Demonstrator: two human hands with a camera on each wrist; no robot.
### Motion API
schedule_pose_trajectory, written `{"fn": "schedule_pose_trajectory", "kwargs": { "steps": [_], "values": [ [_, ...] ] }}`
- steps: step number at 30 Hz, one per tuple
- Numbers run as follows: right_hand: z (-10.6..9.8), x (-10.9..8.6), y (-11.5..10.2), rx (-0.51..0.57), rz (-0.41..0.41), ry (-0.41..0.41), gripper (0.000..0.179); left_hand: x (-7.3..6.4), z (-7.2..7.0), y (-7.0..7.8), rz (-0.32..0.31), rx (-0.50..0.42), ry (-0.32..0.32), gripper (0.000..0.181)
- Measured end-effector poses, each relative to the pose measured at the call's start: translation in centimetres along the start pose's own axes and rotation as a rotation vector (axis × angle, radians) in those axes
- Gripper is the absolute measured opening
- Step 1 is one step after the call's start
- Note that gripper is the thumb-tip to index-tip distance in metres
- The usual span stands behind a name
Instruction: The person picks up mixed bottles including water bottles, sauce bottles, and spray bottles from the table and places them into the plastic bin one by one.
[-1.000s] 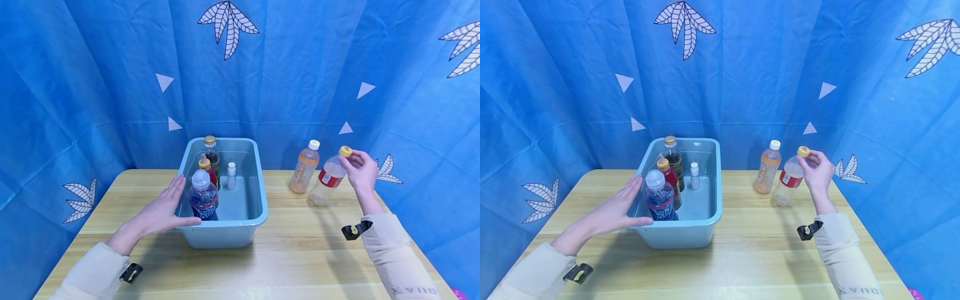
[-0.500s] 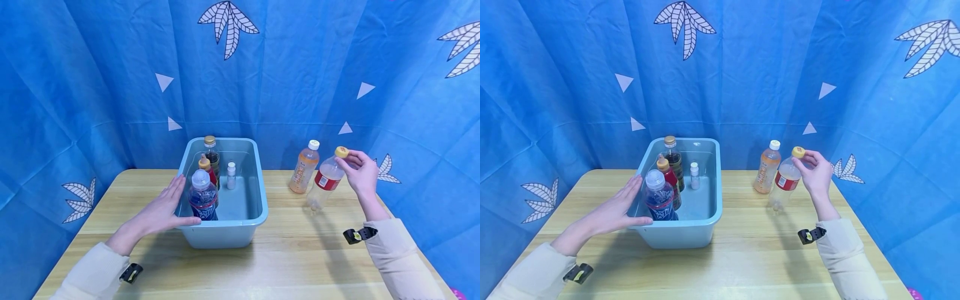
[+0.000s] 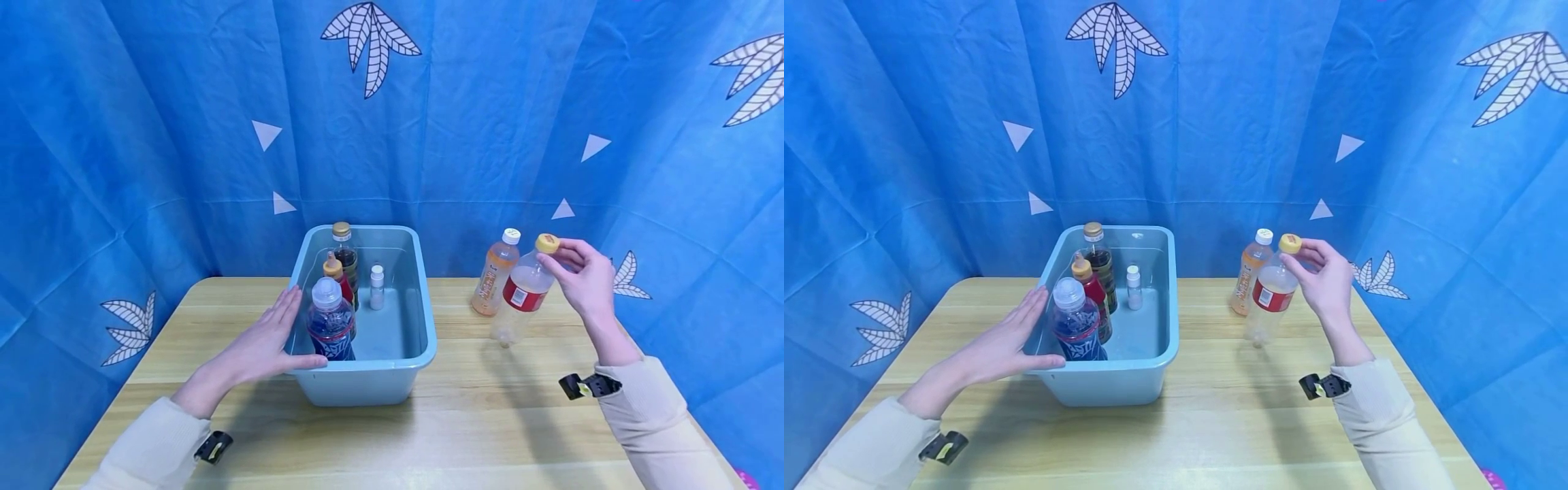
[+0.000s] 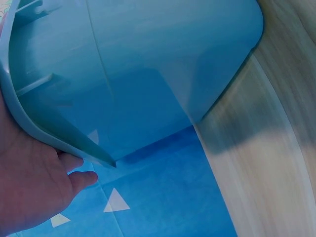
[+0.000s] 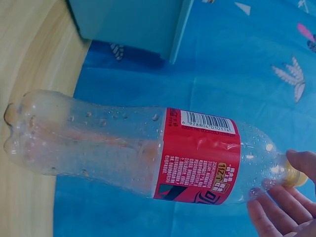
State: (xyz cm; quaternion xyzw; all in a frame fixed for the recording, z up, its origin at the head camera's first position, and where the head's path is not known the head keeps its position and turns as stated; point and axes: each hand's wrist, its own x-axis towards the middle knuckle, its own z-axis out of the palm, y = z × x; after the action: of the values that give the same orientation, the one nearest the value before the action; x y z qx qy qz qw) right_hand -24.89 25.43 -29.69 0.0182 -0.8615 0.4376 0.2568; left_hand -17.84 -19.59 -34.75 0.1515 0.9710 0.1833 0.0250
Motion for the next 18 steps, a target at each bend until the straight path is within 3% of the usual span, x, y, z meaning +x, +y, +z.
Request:
{"fn": "schedule_pose_trajectory", "kwargs": {
  "steps": [7, 18],
  "values": [
    [-0.2, -0.1, -2.0, -0.012, -0.073, 0.01, 0.04, -0.1, 0.0, 0.0, 0.01, -0.007, 0.006, 0.115],
    [-0.3, -0.3, -4.8, 0.052, -0.174, 0.002, 0.037, 0.1, 0.1, -0.2, 0.002, 0.001, 0.002, 0.117]
  ]
}}
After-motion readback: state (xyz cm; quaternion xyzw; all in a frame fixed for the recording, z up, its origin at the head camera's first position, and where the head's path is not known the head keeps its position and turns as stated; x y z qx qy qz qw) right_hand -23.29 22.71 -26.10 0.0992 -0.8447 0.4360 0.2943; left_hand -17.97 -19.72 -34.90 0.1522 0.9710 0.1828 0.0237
